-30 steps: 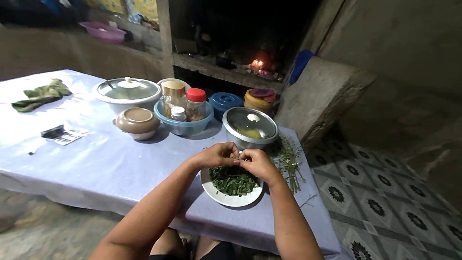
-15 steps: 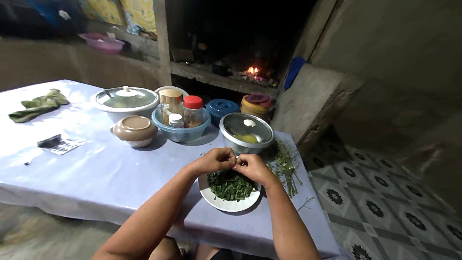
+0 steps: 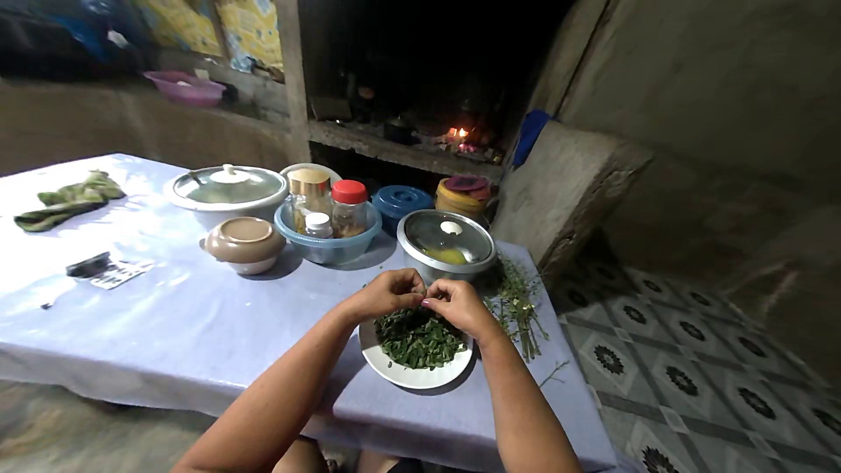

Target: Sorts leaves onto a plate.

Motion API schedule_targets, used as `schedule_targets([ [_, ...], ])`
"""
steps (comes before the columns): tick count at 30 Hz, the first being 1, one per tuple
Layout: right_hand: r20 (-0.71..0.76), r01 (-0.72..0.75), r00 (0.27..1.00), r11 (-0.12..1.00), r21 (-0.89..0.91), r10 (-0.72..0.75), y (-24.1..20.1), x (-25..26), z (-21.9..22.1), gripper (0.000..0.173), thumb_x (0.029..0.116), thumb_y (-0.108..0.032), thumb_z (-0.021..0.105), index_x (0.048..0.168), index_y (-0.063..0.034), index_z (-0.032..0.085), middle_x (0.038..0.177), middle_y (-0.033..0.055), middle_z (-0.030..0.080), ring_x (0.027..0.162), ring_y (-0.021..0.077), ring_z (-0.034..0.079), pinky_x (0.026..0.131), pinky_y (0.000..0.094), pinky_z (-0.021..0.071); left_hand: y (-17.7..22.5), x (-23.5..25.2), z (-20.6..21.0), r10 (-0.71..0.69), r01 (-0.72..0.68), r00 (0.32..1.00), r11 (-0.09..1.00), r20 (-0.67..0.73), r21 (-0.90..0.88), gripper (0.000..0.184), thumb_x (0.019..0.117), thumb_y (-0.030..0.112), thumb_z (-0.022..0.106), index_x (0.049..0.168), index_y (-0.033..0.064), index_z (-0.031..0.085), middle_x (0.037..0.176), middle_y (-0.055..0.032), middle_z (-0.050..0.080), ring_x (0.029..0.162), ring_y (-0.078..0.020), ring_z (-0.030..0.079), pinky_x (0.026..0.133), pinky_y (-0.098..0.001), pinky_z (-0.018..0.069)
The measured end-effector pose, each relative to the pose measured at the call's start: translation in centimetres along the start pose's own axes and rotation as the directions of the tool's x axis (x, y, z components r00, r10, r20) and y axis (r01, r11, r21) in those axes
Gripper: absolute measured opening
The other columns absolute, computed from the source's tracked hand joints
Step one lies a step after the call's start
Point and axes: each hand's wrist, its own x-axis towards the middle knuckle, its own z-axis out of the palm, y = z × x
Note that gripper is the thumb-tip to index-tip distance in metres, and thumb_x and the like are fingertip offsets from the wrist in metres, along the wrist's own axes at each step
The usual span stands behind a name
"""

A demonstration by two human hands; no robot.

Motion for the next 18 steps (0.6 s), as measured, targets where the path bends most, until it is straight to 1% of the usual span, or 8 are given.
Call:
schedule_targets([
  [6,0.032,0.023,0.999,1.0,-0.021,-0.023,0.1,-0.1,-0.4,0.018,0.0966,-0.016,0.068,0.103,0.0004,0.071,0.099,0.0096,0.07,0.082,0.0125,0.066,0.078,0.0298,0.0569,0.1,0.0,0.0,0.005,-0.005,1.0,1.0,0.008,0.007,0.01,0.0963,0.016,0.067,0.101,0.0075,0.065,0.089,0.0007,0.067,0.081,-0.0068,0.065,0.078,-0.0265,0.0553],
  [9,0.048,0.013,0.999,0.999,-0.049,-0.01,-0.1,-0.2,-0.7,0.018,0.0971,-0.015,0.067,0.105,0.0006,0.071,0.101,0.0108,0.07,0.085,0.0146,0.067,0.08,0.0323,0.0571,0.4,-0.1,-0.1,-0.007,0.007,1.0,0.999,-0.006,0.051,0.011,0.0956,0.016,0.067,0.102,0.0068,0.065,0.09,0.0007,0.067,0.08,-0.0059,0.064,0.076,-0.0266,0.0548],
  [13,0.051,0.004,0.999,0.998,-0.055,-0.001,-0.1,-0.2,-0.9,0.017,0.0973,-0.015,0.067,0.105,-0.0002,0.071,0.102,0.0103,0.07,0.085,0.0143,0.067,0.08,0.0325,0.0577,0.6,-0.3,-0.2,-0.036,0.037,0.999,0.997,-0.023,0.068,0.012,0.0959,0.017,0.068,0.103,0.0075,0.066,0.087,0.0006,0.067,0.076,-0.0057,0.062,0.073,-0.026,0.0536],
  [18,0.057,-0.009,0.998,0.998,-0.056,0.013,-0.2,-0.2,-1.1,0.017,0.0973,-0.015,0.067,0.105,0.0,0.071,0.102,0.0103,0.07,0.085,0.0143,0.067,0.08,0.0322,0.0577,0.7,-0.3,-0.4,-0.034,0.037,0.999,0.995,-0.033,0.094,0.01,0.0958,0.016,0.068,0.101,0.0077,0.066,0.087,0.0011,0.067,0.077,-0.0053,0.063,0.074,-0.0259,0.0545],
])
